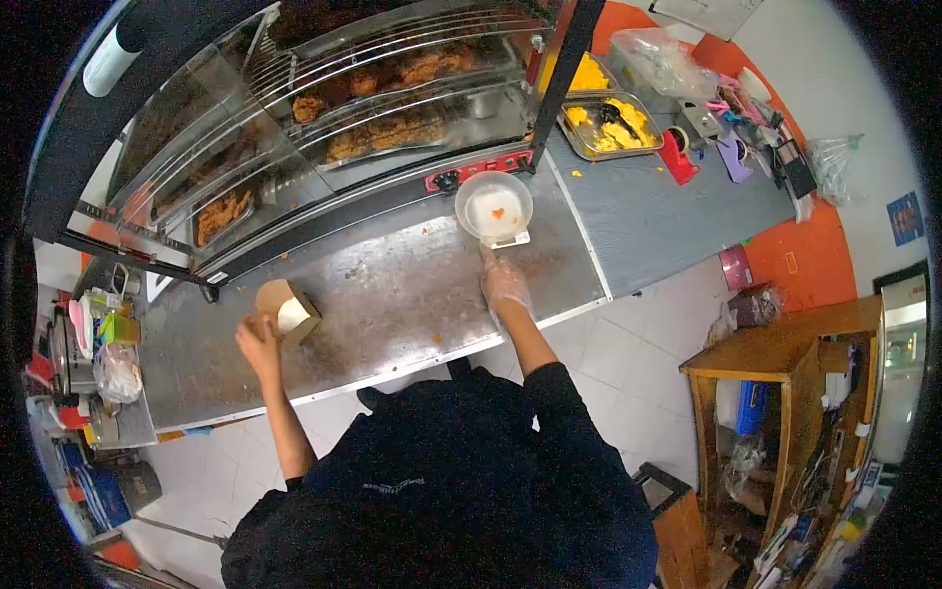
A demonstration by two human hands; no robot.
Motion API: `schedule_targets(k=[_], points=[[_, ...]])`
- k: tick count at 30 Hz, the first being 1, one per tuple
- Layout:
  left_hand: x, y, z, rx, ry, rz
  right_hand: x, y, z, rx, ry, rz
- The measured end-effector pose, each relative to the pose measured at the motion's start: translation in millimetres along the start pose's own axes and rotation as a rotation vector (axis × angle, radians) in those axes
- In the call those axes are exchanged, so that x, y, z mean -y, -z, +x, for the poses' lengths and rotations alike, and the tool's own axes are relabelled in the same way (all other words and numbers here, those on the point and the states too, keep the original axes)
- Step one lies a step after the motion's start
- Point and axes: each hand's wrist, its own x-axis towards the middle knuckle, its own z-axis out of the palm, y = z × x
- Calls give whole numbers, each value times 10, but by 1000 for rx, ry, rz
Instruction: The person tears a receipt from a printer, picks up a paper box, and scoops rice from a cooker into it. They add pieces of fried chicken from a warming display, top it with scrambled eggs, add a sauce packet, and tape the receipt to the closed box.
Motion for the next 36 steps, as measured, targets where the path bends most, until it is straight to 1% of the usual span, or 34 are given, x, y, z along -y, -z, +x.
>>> schedule_targets(k=[2, 3, 5, 6, 8, 9, 10, 11, 12, 14, 15, 16, 17, 18, 20, 22, 24, 25, 26, 27, 28, 29, 30, 32, 33, 34, 35, 36], points=[[257, -1, 75, -88, 132, -14, 23, 24, 172, 89, -27, -58], [323, -24, 93, -99, 138, -8, 26, 19, 215, 90, -13, -57], [375, 8, 106, -198, 141, 226, -20, -73, 236, 128, -2, -59], [396, 6, 123, -205, 149, 231, -51, -96, 263, 130, 9, -60], [430, -27, 124, -107, 402, 226, -86, -57, 316, 134, -11, 4], [535, -118, 91, -115, 417, 228, -75, -55, 283, 137, 4, -2], [761, -336, 68, -19, 472, -113, -35, -8, 219, 145, 2, 7], [782, -385, 83, 71, 513, -459, 17, 58, 181, 149, 3, 15], [813, -410, 56, 47, 524, -464, 60, 136, 166, 144, 28, 8], [594, -360, -18, 329, 443, -455, 112, 291, 208, 152, 203, 145], [576, -447, -9, 400, 430, -435, 164, 367, 304, 99, 60, 172], [638, -554, 5, 468, 421, -411, -3, 277, 662, -62, 389, -50], [335, -422, -16, 423, 397, -420, 151, 590, 592, -365, 283, 538], [-104, -282, -22, 380, 373, -425, 293, 944, 640, -351, 221, 707], [-375, -216, 138, 550, 413, -573, 652, 1532, 641, -567, 301, 728], [-436, -143, 523, 274, 263, -487, 732, 1720, 709, -568, 327, 709], [-169, -90, 1106, -238, 171, -330, 843, 1723, 709, -592, 337, 679], [37, -51, 1460, -500, 112, -388, 860, 1637, 608, -535, 416, 627], [-104, 398, 1644, -460, 112, -425, 824, 1546, 507, -483, 476, 564], [147, 405, 1995, -604, 169, -216, 760, 1391, 456, -273, 363, 432], [91, 569, 2167, -702, 149, -238, 658, 1197, 412, -63, 237, 307], [378, 519, 2447, -812, 57, -94, 522, 1023, 320, -78, 184, 300], [478, 541, 2635, -785, 99, -144, 390, 833, 205, -6, 104, 262], [795, 570, 2976, -564, 52, -178, 192, 485, 7, 146, -40, 205], [534, 628, 2923, -584, 130, -216, 130, 365, -38, 225, -100, 181], [295, 691, 2834, -608, 213, -250, 78, 283, -39, 220, -123, 186], [285, 639, 2825, -708, 193, -188, 43, 230, -26, -59, -157, 137], [280, 599, 2811, -734, 213, -191, 21, 190, 15, -338, -184, 82]])
